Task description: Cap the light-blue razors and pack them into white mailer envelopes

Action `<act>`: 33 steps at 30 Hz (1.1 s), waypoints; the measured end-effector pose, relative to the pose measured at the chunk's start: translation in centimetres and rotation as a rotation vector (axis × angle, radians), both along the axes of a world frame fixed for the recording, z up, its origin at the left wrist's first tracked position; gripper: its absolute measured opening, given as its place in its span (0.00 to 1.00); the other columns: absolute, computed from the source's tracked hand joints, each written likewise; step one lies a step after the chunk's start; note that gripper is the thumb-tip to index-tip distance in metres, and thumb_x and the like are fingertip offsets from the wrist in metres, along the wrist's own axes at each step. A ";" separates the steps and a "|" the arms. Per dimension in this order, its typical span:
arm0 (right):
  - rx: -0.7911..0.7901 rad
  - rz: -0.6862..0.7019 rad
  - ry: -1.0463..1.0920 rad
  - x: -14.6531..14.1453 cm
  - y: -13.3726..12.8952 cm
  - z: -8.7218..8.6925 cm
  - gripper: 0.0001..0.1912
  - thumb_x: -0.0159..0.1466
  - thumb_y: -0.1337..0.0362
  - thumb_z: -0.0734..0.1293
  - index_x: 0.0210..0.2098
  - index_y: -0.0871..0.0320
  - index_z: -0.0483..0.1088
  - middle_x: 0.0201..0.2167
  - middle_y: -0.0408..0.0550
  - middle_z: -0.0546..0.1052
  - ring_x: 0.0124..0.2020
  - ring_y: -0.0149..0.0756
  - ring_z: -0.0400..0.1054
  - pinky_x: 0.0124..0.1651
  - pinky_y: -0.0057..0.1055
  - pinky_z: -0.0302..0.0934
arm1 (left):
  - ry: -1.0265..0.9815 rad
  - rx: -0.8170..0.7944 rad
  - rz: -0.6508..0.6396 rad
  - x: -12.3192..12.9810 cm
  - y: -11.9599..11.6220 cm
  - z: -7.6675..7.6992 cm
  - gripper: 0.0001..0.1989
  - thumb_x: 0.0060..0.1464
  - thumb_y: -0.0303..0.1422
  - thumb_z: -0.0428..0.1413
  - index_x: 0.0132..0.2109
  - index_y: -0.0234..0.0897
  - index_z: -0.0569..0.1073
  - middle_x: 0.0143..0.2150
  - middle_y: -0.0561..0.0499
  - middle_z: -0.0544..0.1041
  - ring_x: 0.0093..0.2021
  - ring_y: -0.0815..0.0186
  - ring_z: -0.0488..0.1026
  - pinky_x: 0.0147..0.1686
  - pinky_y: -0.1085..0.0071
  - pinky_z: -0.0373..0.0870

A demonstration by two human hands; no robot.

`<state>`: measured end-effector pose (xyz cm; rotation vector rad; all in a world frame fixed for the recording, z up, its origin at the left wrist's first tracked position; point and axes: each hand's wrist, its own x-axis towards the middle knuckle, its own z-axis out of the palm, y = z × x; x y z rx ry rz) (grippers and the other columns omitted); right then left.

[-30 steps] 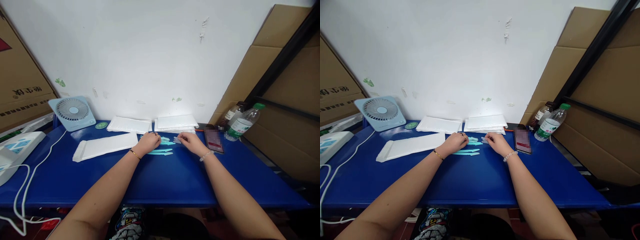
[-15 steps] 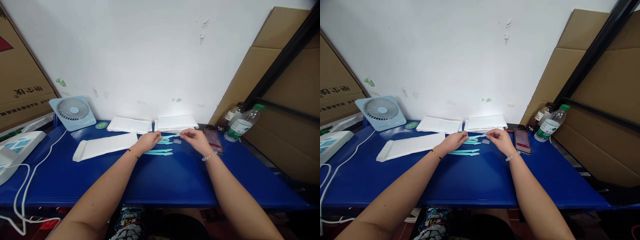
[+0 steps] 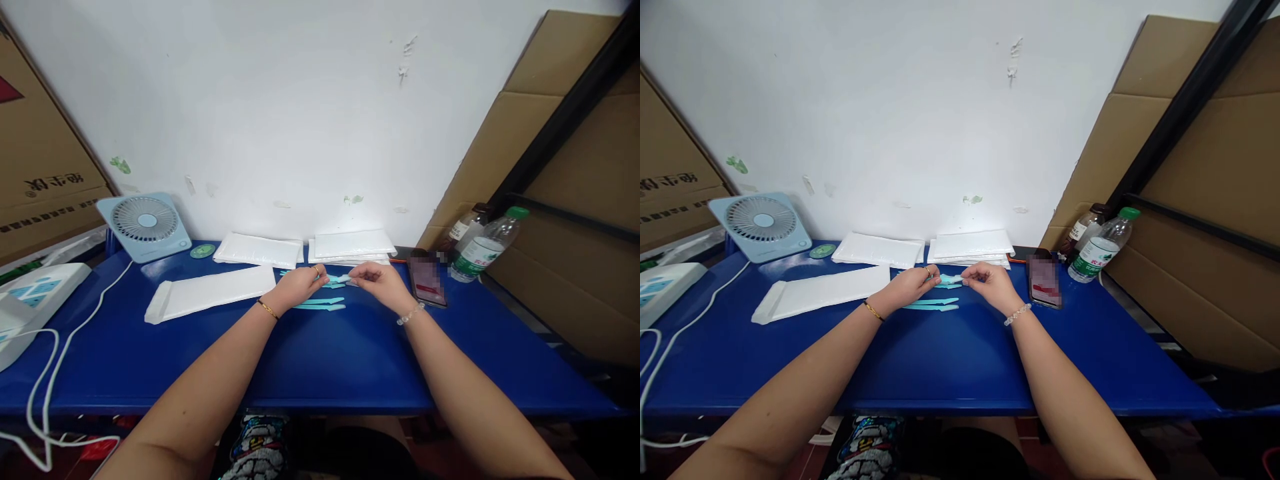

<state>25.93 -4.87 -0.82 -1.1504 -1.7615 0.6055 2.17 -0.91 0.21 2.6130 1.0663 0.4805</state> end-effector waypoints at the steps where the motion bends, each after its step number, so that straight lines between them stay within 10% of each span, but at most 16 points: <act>1: -0.003 -0.016 0.012 0.1 0.0 0.2 0.12 0.54 0.56 0.71 0.33 0.58 0.75 0.31 0.48 0.78 0.31 0.36 0.71 0.36 0.33 0.66 | -0.001 0.004 0.011 -0.1 0.1 0.0 0.18 0.63 0.45 0.39 0.41 0.40 0.67 0.28 0.52 0.71 0.28 0.65 0.67 0.28 0.72 0.56; 33: 0.012 -0.037 -0.010 0.3 -0.4 0.6 0.10 0.54 0.58 0.70 0.30 0.58 0.73 0.31 0.48 0.78 0.32 0.37 0.72 0.38 0.34 0.66 | 0.004 0.009 0.030 -0.4 0.0 0.5 0.17 0.62 0.45 0.40 0.41 0.40 0.68 0.29 0.52 0.72 0.29 0.64 0.68 0.27 0.73 0.56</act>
